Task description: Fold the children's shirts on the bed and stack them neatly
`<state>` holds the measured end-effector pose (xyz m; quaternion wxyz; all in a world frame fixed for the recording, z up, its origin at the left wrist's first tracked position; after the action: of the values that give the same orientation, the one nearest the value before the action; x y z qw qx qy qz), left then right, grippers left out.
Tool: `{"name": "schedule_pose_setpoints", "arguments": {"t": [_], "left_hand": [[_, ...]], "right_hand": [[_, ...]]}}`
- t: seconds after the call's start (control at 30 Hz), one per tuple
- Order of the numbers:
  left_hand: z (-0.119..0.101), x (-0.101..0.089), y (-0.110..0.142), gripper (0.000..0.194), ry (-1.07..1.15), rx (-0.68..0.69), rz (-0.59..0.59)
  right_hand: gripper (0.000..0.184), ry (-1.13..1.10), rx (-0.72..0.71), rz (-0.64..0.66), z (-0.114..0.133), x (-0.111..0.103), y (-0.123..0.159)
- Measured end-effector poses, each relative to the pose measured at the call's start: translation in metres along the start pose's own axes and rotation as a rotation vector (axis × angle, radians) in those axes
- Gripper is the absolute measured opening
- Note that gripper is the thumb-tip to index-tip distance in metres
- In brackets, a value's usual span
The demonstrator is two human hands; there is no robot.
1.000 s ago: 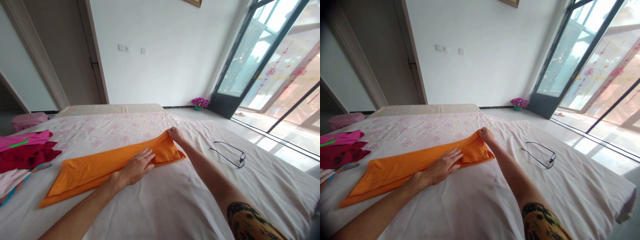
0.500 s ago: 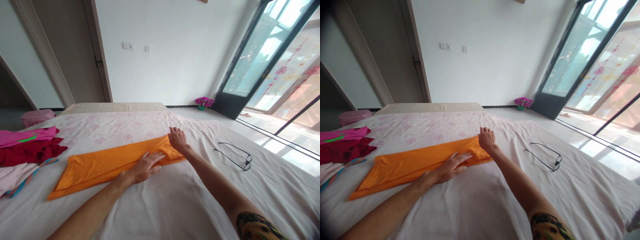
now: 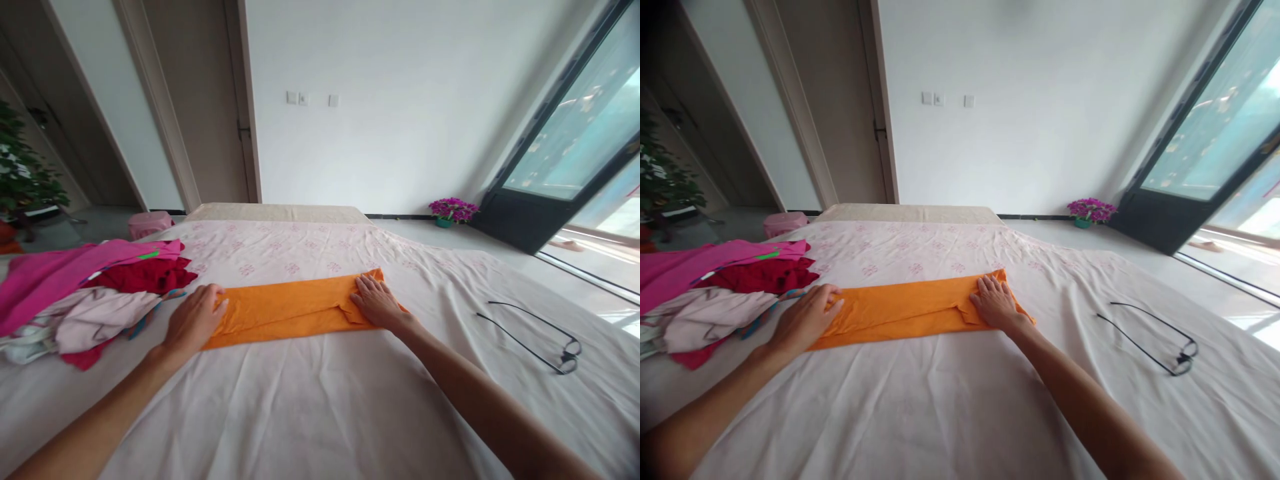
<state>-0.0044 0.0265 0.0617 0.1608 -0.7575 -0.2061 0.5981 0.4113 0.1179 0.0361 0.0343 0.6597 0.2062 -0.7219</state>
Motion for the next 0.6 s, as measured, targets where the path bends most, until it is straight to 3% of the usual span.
{"name": "schedule_pose_setpoints", "arguments": {"t": [0.1,0.2,0.4,0.6], "left_hand": [[0.059,0.004,-0.011,0.045,-0.128,-0.209,0.130],[0.080,0.019,-0.019,0.051,-0.128,-0.301,0.237],[0.067,0.028,-0.031,0.035,-0.125,-0.329,0.244],[0.053,0.022,-0.032,0.041,-0.186,-0.314,0.196]], "right_hand": [[0.042,-0.082,-0.122,-0.106,0.022,-0.020,0.003],[0.029,-0.227,-0.351,-0.120,0.056,-0.031,0.008],[0.019,-0.292,-0.547,-0.095,0.104,-0.029,0.006],[0.027,-0.195,-0.583,-0.109,0.117,-0.020,-0.003]]}}
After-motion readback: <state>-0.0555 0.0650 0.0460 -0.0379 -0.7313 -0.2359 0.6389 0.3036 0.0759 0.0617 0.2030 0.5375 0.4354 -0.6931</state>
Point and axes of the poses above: each hand's wrist, its own y-axis away from the middle knuckle, its own x-axis out of the palm, z = x × y, the point moved 6 cm from there along -y, towards the middle knuckle, and after that the axes turned 8 degrees about -z, right-handed, at the moved point
